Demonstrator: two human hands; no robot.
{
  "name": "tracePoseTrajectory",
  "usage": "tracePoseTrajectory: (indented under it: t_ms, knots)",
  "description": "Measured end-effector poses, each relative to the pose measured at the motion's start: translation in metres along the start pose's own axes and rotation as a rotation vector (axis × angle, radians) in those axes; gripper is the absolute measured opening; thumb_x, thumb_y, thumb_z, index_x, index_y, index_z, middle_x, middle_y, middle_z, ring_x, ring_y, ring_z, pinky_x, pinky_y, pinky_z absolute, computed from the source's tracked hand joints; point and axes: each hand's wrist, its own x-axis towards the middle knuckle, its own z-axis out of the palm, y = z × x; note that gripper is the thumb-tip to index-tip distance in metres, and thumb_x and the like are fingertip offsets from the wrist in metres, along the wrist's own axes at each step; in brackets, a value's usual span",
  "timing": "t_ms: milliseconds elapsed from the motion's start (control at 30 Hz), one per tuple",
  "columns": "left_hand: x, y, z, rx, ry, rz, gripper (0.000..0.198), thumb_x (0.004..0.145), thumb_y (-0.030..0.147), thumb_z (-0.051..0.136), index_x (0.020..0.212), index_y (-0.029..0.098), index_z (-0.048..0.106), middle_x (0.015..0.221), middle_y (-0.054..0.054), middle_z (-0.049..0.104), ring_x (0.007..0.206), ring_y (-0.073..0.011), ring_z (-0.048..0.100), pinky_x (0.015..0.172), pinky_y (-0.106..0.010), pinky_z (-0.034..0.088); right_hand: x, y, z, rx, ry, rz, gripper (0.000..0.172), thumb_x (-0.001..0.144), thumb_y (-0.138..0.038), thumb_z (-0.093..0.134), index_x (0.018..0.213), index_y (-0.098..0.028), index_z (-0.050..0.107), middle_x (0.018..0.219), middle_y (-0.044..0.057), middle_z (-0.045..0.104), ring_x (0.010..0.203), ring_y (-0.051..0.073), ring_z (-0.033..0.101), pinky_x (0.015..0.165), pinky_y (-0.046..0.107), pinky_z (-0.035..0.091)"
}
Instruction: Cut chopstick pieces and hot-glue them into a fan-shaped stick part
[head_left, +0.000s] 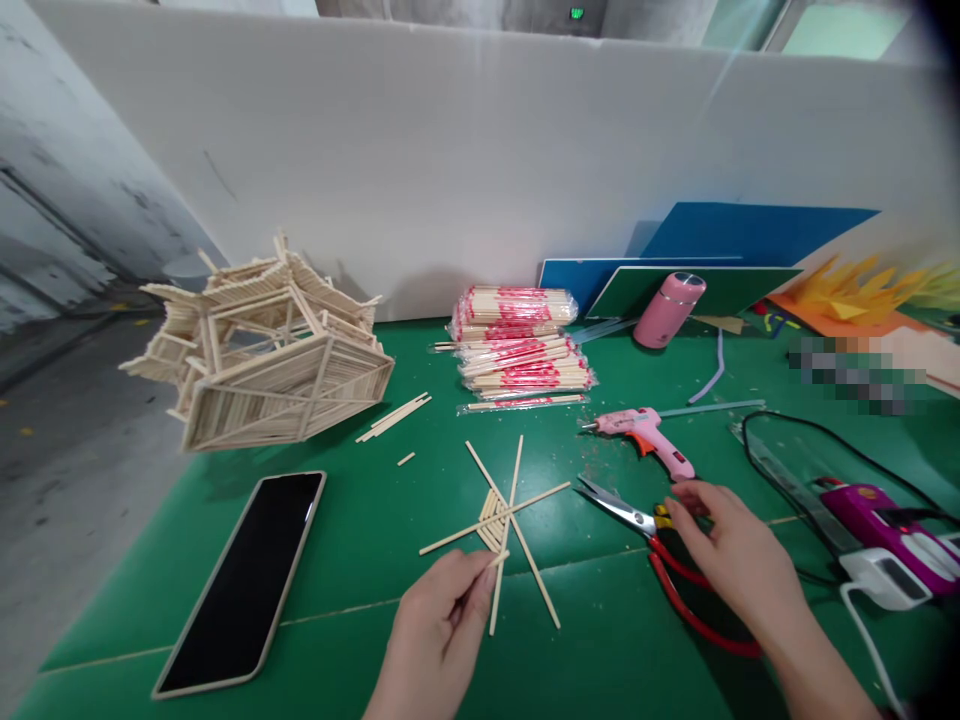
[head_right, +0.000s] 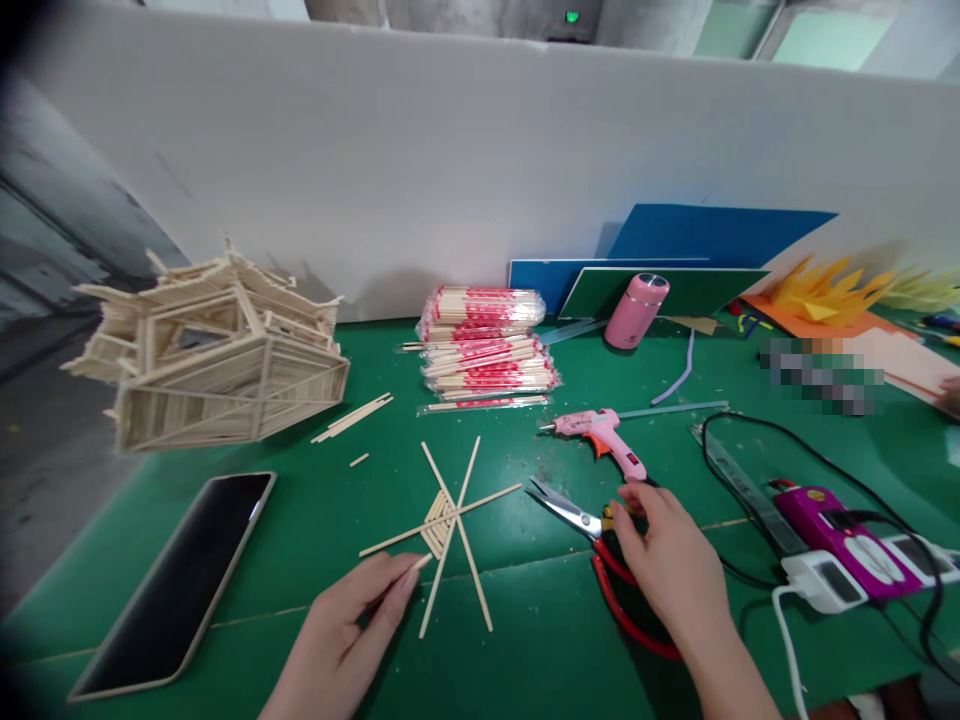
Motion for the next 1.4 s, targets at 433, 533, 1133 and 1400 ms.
tracePoseTrajectory:
  t_ms: [433, 533, 1133, 1400]
  knots:
    - [0.0, -0.003, -0.002, 0.03, -0.015, -0.032, 0.027, 0.084, 0.031, 0.039, 0.069, 0.02, 0.058, 0.064, -0.001, 0.056, 0.062, -0.0127, 0.054, 0.056, -0.019, 0.043, 0.001, 0.019, 0.003, -0.008, 0.044, 0.001, 0.028, 0.076, -0.039, 0.041, 0.095, -0.021, 0.053, 0.092, 0.006, 0.059, 0.077, 0.019, 0.059, 0.06, 0.028, 0.046]
    - [0.0, -0.001, -0.001, 0.01, -0.023, -0.026, 0.026, 0.084, 0.03, 0.039, 0.07, 0.02, 0.058, 0.065, -0.001, 0.057, 0.06, -0.0121, 0.053, 0.057, -0.019, 0.043, 0.025, 0.027, 0.009, -0.126, 0.111, 0.034, 0.037, 0.073, -0.04, 0.044, 0.101, -0.016, 0.051, 0.097, 0.011, 0.056, 0.091, 0.026, 0.053, 0.071, 0.035, 0.043]
    - [0.05, 0.027, 0.001, -0.619, 0.057, -0.312, 0.02, 0.069, 0.034, 0.06, 0.073, 0.014, 0.059, 0.054, 0.005, 0.042, 0.05, -0.0062, 0.035, 0.047, -0.019, 0.028, 0.031, -0.023, -0.024, 0.316, -0.211, -0.133, 0.033, 0.08, -0.045, 0.04, 0.098, -0.021, 0.052, 0.077, 0.001, 0.059, 0.066, 0.015, 0.053, 0.057, 0.022, 0.042]
    - [0.073, 0.051, 0.006, -1.143, -0.109, -0.39, 0.02, 0.066, 0.032, 0.063, 0.065, 0.014, 0.053, 0.049, 0.008, 0.036, 0.041, -0.0023, 0.026, 0.042, -0.019, 0.018, 0.015, -0.046, -0.04, 0.422, -0.246, -0.209, 0.027, 0.083, -0.042, 0.04, 0.1, -0.022, 0.049, 0.085, 0.002, 0.056, 0.071, 0.016, 0.052, 0.061, 0.025, 0.04]
